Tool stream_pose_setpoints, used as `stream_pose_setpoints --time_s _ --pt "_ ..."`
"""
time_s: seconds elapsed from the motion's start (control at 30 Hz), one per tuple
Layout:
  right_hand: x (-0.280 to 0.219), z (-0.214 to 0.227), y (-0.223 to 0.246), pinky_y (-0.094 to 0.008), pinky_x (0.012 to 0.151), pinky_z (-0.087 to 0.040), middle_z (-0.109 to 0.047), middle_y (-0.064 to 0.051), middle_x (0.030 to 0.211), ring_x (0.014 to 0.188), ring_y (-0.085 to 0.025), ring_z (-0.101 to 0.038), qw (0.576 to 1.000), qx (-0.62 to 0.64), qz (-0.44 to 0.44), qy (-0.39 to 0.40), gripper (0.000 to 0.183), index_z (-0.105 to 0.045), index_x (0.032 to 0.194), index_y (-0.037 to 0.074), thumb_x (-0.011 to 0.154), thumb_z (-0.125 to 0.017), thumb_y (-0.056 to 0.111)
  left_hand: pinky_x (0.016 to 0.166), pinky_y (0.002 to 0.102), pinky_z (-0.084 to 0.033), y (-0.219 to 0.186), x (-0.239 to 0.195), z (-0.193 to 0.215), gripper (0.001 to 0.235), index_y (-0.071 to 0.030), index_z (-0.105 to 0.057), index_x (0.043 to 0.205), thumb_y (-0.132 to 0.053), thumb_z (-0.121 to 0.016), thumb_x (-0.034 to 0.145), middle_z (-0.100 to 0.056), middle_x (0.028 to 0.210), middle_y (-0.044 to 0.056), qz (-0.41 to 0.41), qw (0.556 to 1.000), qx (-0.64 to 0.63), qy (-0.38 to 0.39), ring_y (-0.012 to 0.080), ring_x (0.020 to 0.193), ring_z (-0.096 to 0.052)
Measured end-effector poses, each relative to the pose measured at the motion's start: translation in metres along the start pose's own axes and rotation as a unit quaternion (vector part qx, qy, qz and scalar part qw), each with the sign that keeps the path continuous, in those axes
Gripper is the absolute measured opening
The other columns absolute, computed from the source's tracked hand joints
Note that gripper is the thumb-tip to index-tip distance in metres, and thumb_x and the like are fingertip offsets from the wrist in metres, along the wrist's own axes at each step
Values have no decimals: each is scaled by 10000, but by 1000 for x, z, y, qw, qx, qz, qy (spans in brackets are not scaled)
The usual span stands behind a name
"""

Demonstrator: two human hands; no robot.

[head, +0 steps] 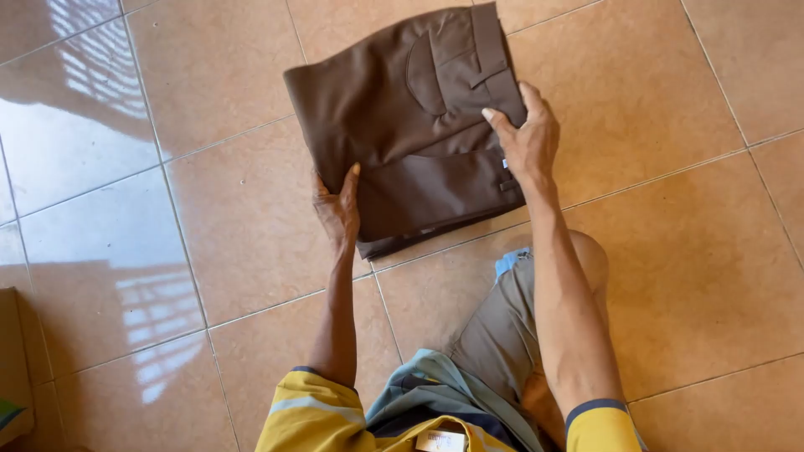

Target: The person sits cross-legged on a tiled floor and folds dark trousers by hand. They unfold each pair, align the legs, fold in half lengthwise, then fold into a compact rectangle, and place the finished item onto a growing stack to the left.

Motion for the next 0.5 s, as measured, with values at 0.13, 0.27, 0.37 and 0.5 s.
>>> stream_pose_setpoints --time_s 0.13,0.27,0.37,0.5 --pt "-46 -68 -65 -574 1109 -423 -499 -370 1453 1350 -508 -500 989 -18 -68 130 685 -427 1528 -15 954 -737 189 1033 606 -485 130 4 10 708 -62 -526 1404 -482 -790 898 -643 1257 308 62 961 264 50 495 1180 -628" --pt "-61 -77 -85 -579 951 -511 -570 -314 1224 1141 -520 -610 994 -42 -48 86 634 -495 1495 -9 928 -761 91 1010 558 -492 145 -3 16 676 -169 -476 1432 -470 -776 906 -667 1204 254 132 964 231 24 459 1157 -644" --pt "-57 -79 -86 -544 936 -516 -561 -245 1195 1121 -478 -619 999 -27 -10 44 609 -533 1473 36 918 -782 68 884 518 -544 152 1 26 675 -218 -495 1416 -423 -831 868 -726 1097 209 97 973 207 -39 409 1038 -712" --pt "-62 -87 -78 -536 819 -546 -580 -182 1259 1119 -381 -616 976 -202 73 39 573 -514 1502 70 970 -716 141 989 717 -450 134 -11 13 881 -177 -349 1586 -429 -816 882 -462 1493 229 -43 911 407 -61 497 1277 -529"
Point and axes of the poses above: each hand's wrist, its own x-axis towards the middle knuckle, its own z-axis out of the back of the hand, y = z × x, the point moved 10 cm from there along x, towards the middle knuckle
